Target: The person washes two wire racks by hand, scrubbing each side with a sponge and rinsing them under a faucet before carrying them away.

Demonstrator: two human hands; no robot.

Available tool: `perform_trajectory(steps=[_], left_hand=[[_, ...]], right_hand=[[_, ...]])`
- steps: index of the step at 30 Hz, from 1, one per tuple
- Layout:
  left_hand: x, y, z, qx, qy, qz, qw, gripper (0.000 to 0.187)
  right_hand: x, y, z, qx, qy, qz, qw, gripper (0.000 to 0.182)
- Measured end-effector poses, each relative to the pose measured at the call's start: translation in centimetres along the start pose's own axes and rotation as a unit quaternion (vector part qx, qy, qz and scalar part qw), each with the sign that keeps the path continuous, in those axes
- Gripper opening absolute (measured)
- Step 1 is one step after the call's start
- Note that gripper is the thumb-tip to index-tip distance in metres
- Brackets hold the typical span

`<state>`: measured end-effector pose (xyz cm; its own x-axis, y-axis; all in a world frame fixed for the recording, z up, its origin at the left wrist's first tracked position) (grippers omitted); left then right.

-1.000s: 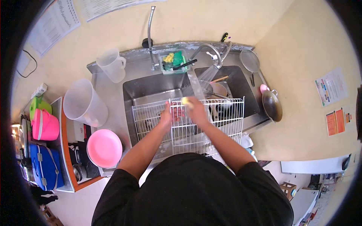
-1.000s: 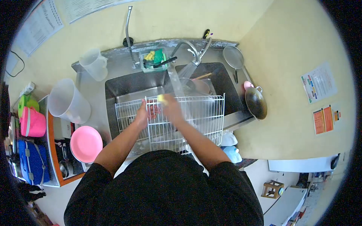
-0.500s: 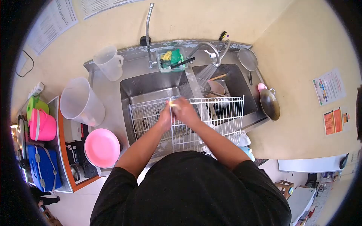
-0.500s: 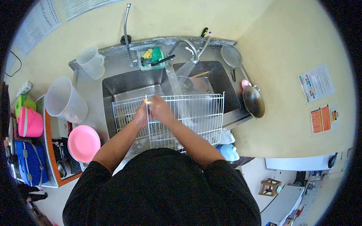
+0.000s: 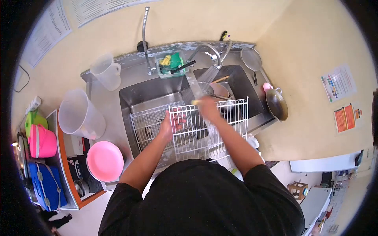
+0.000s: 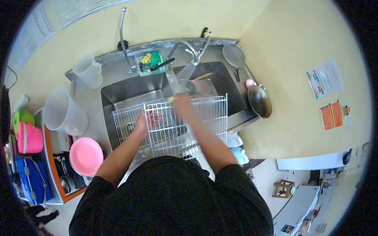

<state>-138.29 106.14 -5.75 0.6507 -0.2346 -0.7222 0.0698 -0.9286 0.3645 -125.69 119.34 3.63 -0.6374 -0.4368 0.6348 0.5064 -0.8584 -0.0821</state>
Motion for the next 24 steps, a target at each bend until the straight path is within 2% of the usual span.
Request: perform_trajectory(steps=[2, 5, 7, 9, 12, 13, 15, 16, 17, 19, 20, 21, 23, 24], left_hand=[[0.2, -0.4, 0.4, -0.007, 0.010, -0.005, 1.000, 0.064], [0.2, -0.1, 1.4, -0.008, 0.025, 0.000, 1.000, 0.065], [-0.4, 0.5, 0.8, 0.000, 0.004, -0.004, 1.000, 0.066], [-0.6, 0.7, 0.8, 0.003, -0.008, -0.014, 1.000, 0.066], [-0.6, 0.7, 1.7, -0.010, -0.007, -0.012, 1.000, 0.066], [-0.5, 0.6, 1.8, -0.014, -0.005, -0.010, 1.000, 0.065], [0.0, 0.2, 2.0, -0.018, -0.005, -0.002, 1.000, 0.065], [0.2, -0.2, 2.2, -0.014, 0.002, -0.006, 1.000, 0.064], [0.2, -0.3, 2.4, -0.012, 0.009, -0.010, 1.000, 0.064], [0.4, -0.4, 3.5, -0.022, 0.001, -0.011, 1.000, 0.064], [0.4, -0.2, 3.9, -0.031, -0.001, -0.007, 0.999, 0.064], [0.3, -0.2, 4.2, -0.040, -0.003, -0.005, 0.999, 0.064], [0.5, -0.4, 5.4, -0.050, 0.000, -0.005, 0.999, 0.065], [0.5, -0.4, 6.2, -0.064, -0.004, -0.007, 0.998, 0.066]], right_hand=[[6.5, 1.0, -5.2, 0.045, 0.087, 0.182, 0.978, 0.017], [5.3, 0.7, -4.7, 0.080, 0.046, 0.289, 0.953, 0.018], [4.0, 0.3, -0.5, 0.053, 0.073, 0.232, 0.968, 0.017], [-2.6, -2.1, 2.6, 0.034, 0.097, 0.094, 0.990, 0.020], [-4.6, -2.6, 2.8, 0.069, 0.096, 0.110, 0.987, 0.025], [-5.2, -3.4, 0.2, 0.065, 0.106, 0.096, 0.988, 0.024], [1.7, -1.5, -4.6, 0.095, 0.054, 0.175, 0.978, 0.022], [5.1, -1.1, -5.6, 0.064, 0.010, 0.189, 0.980, 0.021], [6.9, -0.6, -6.0, 0.066, -0.049, 0.157, 0.984, 0.019], [7.4, -0.4, -6.2, 0.084, -0.018, 0.215, 0.973, 0.024], [7.3, -0.5, -6.4, 0.094, -0.003, 0.243, 0.965, 0.027], [3.4, -1.0, -8.4, 0.098, 0.084, 0.290, 0.948, 0.033], [1.8, -0.3, -2.3, 0.093, 0.075, 0.185, 0.975, 0.040], [-1.9, -0.2, -0.4, 0.035, 0.095, 0.178, 0.979, 0.038]])
Point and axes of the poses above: each hand's wrist, its own y-axis away from the middle knuckle, its own z-axis out of the back of the hand, x = y × z, the point moved 10 cm from there along -y, towards the middle knuckle, and after that the axes turned 4 degrees about -y, right-handed, at the moved point
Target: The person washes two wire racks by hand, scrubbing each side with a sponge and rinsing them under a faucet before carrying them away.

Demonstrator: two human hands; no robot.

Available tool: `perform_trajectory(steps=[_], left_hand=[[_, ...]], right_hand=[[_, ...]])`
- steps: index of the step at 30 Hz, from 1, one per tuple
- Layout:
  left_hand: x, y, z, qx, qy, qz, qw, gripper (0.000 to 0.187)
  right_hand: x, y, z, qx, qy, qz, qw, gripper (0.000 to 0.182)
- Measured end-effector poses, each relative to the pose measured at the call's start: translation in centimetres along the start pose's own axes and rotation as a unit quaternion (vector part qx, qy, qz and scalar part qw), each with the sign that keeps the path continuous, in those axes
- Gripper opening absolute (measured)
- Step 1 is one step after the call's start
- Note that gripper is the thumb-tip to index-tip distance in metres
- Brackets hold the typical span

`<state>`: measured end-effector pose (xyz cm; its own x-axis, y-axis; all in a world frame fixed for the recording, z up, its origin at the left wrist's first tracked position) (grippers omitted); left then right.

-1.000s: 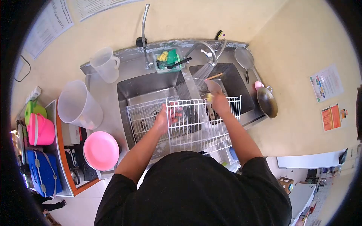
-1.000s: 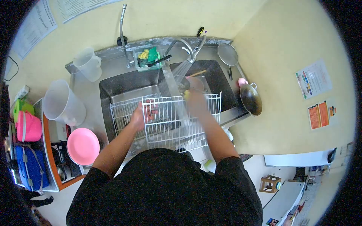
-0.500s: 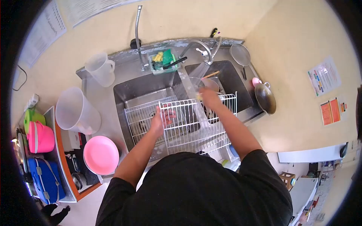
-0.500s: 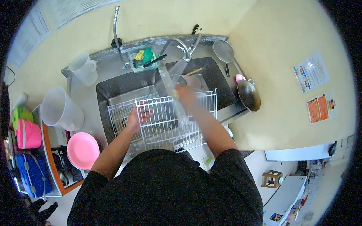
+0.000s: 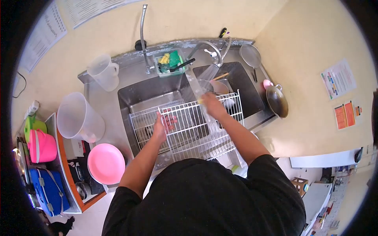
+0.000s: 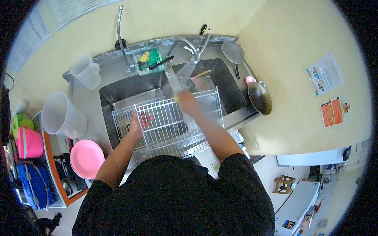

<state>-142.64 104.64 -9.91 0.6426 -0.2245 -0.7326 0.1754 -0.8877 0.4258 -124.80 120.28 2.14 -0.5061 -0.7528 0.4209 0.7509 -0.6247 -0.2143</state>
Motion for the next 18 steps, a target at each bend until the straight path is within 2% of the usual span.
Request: perform_trajectory(steps=[1, 2, 4, 6, 7, 8, 10, 12, 13, 14, 15, 16, 17, 18], left_hand=[[0.0, 0.0, 0.8, -0.015, -0.004, -0.002, 1.000, 0.067], [0.2, -0.1, 1.7, -0.032, -0.008, -0.004, 0.999, 0.068], [0.9, -0.6, 3.4, -0.040, -0.007, -0.006, 0.999, 0.068], [1.3, -0.9, 4.0, -0.055, -0.015, 0.005, 0.998, 0.068], [1.6, -1.3, 4.3, -0.058, -0.012, 0.005, 0.998, 0.067], [1.8, -1.4, 4.5, -0.058, -0.008, 0.009, 0.998, 0.067], [2.1, -1.7, 4.8, -0.060, -0.001, 0.018, 0.998, 0.067], [2.2, -1.5, 4.9, -0.061, 0.001, 0.027, 0.998, 0.067], [2.0, -1.3, 4.8, -0.061, -0.001, 0.028, 0.998, 0.067], [1.7, -1.2, 4.6, -0.061, -0.001, 0.027, 0.998, 0.067], [1.6, -1.0, 4.7, -0.062, -0.003, 0.029, 0.998, 0.067], [1.6, -0.9, 4.9, -0.062, -0.004, 0.030, 0.998, 0.067], [1.6, -0.8, 4.9, -0.061, -0.005, 0.031, 0.998, 0.067], [1.6, -0.9, 5.2, -0.065, -0.005, 0.030, 0.997, 0.067]], right_hand=[[-3.4, 1.3, 0.5, -0.052, 0.028, -0.013, 0.998, 0.037], [-6.4, 2.7, 2.2, -0.064, -0.030, -0.207, 0.976, 0.029], [-5.8, 5.1, 2.7, -0.193, 0.084, -0.159, 0.965, 0.025], [-4.2, 5.4, -3.1, -0.231, 0.025, -0.142, 0.962, 0.022], [-1.0, 4.6, -5.0, -0.208, -0.083, -0.141, 0.964, 0.023], [2.3, 4.4, -8.7, -0.192, -0.052, -0.068, 0.978, 0.023], [10.7, 2.9, -11.7, 0.008, -0.082, -0.007, 0.997, 0.023], [11.7, 2.8, -9.1, 0.004, -0.113, 0.048, 0.992, 0.023], [11.2, 2.6, -7.8, 0.002, -0.127, 0.076, 0.989, 0.023], [5.5, 2.6, -9.8, 0.021, -0.102, -0.005, 0.995, 0.025], [2.8, 3.5, -7.4, -0.120, 0.001, 0.080, 0.990, 0.029], [-2.6, 3.4, -6.2, -0.040, -0.050, -0.064, 0.996, 0.034], [-5.0, 4.8, -3.6, -0.162, 0.089, -0.015, 0.983, 0.038], [-8.2, 5.0, -1.4, -0.152, 0.046, -0.104, 0.982, 0.038]])
Point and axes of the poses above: each hand's wrist, its own y-axis away from the middle knuckle, its own z-axis out of the back of the hand, x = y × z, the point moved 10 cm from there along -y, towards the middle knuckle, and after that the axes turned 4 degrees about -y, right-handed, at the moved point
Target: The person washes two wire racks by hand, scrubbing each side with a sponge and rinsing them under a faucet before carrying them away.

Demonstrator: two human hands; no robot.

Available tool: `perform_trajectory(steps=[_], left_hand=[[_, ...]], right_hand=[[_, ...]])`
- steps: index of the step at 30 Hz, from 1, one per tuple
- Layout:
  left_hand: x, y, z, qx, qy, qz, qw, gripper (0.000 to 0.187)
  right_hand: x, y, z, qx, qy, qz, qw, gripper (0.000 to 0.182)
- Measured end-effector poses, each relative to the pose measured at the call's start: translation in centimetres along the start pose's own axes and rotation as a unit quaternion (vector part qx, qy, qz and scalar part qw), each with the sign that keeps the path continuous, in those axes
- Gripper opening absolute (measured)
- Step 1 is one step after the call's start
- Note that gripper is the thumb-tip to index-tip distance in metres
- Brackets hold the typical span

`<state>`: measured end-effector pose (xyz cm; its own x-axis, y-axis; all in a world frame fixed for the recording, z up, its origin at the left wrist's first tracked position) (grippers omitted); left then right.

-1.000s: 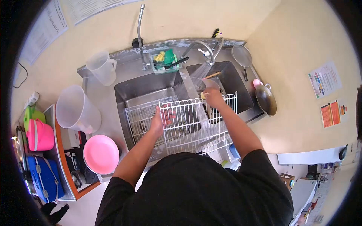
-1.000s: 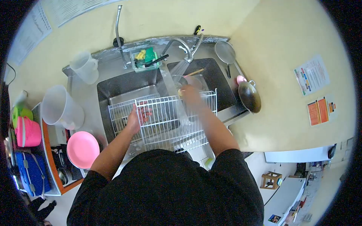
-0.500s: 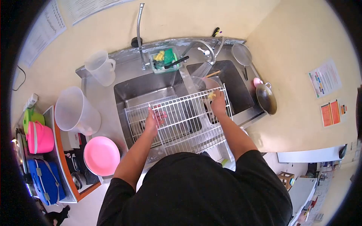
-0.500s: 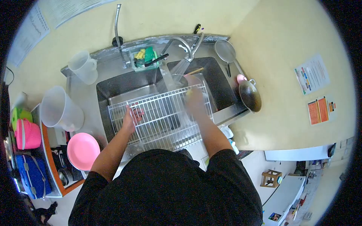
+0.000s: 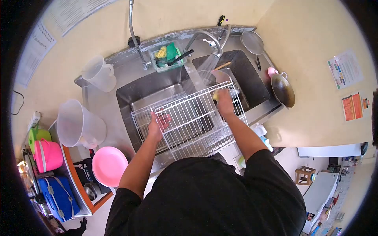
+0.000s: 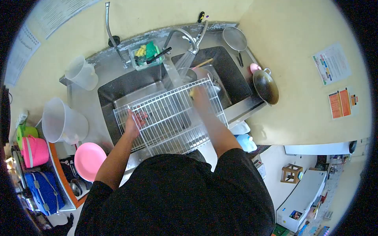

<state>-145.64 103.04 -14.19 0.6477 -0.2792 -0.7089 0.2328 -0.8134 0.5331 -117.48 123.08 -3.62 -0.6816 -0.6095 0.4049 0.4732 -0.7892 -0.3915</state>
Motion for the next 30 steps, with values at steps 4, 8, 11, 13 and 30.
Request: perform_trajectory(steps=[4, 8, 11, 13, 30], left_hand=[[1.2, -1.4, 1.1, -0.028, 0.001, 0.002, 1.000, 0.066], [2.0, -2.2, 2.1, -0.025, 0.002, 0.013, 1.000, 0.064], [2.8, -3.0, 3.3, -0.030, 0.005, 0.023, 0.999, 0.062], [2.8, -2.4, 2.9, -0.051, 0.000, 0.030, 0.998, 0.061], [4.1, -2.7, 3.4, -0.099, -0.071, 0.028, 0.992, 0.051]], right_hand=[[-1.1, 0.2, -3.8, -0.022, -0.088, -0.177, 0.980, 0.036], [15.6, 3.3, -13.6, 0.157, -0.225, 0.001, 0.962, 0.023], [19.2, 3.6, -10.7, 0.166, -0.168, 0.124, 0.964, 0.017], [12.3, 1.6, -10.2, 0.174, -0.188, 0.059, 0.965, 0.015], [-4.0, 0.8, -0.4, 0.107, 0.104, -0.029, 0.988, 0.037]])
Point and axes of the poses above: each hand's wrist, its own y-axis away from the middle knuckle, its own z-axis out of the back of the hand, x = y × z, the point moved 10 cm from there along -y, towards the middle knuckle, and after that the axes turned 4 degrees about -y, right-handed, at the moved point
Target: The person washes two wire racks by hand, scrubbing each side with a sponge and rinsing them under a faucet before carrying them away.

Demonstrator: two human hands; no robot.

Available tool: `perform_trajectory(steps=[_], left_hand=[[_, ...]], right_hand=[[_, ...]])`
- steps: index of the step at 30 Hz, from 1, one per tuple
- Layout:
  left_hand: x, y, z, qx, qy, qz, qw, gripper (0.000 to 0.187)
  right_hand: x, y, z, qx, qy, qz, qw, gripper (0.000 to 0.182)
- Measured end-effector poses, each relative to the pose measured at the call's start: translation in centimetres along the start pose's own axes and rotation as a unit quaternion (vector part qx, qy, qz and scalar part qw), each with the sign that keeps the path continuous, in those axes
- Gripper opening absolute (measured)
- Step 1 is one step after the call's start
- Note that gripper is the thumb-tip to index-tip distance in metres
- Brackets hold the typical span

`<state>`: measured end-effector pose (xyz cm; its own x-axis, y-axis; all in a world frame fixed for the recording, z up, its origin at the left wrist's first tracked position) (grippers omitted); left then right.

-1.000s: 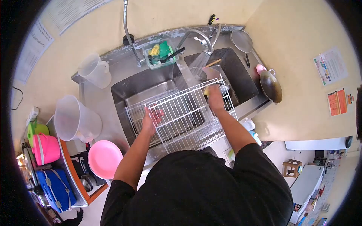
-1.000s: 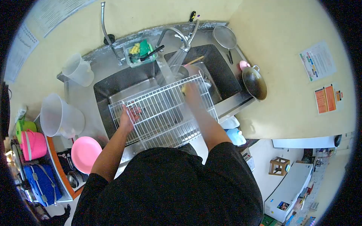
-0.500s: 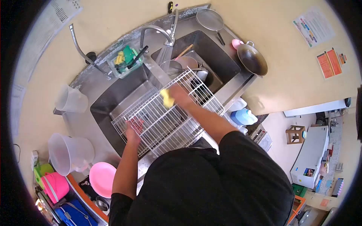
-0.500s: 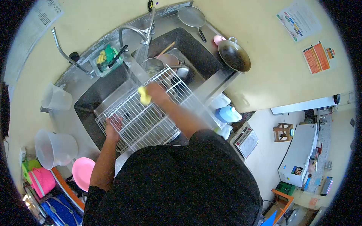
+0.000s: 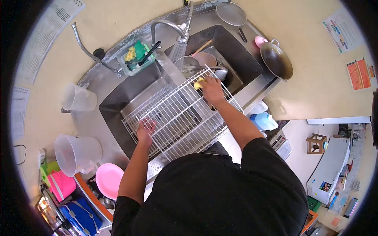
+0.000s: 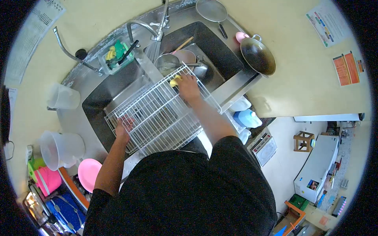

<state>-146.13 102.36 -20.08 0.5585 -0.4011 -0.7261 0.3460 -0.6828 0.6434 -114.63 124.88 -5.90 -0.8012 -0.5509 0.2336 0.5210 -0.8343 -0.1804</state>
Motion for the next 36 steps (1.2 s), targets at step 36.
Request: perform_trajectory(steps=[36], left_hand=[[2.0, 1.6, -0.8, -0.013, -0.008, -0.011, 1.000, 0.053]], right_hand=[[0.5, -0.2, -6.4, 0.036, -0.114, -0.119, 0.986, 0.018]])
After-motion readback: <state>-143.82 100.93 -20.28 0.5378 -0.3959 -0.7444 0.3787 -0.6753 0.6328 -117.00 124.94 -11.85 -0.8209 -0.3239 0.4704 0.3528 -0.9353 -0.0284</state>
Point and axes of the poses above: each hand's wrist, its own y-axis away from the middle knuckle, its own z-axis out of the back of the hand, x = y × z, the point moved 10 cm from there along -y, towards the middle knuckle, and after that the axes turned 4 degrees about -y, right-handed, at the moved point
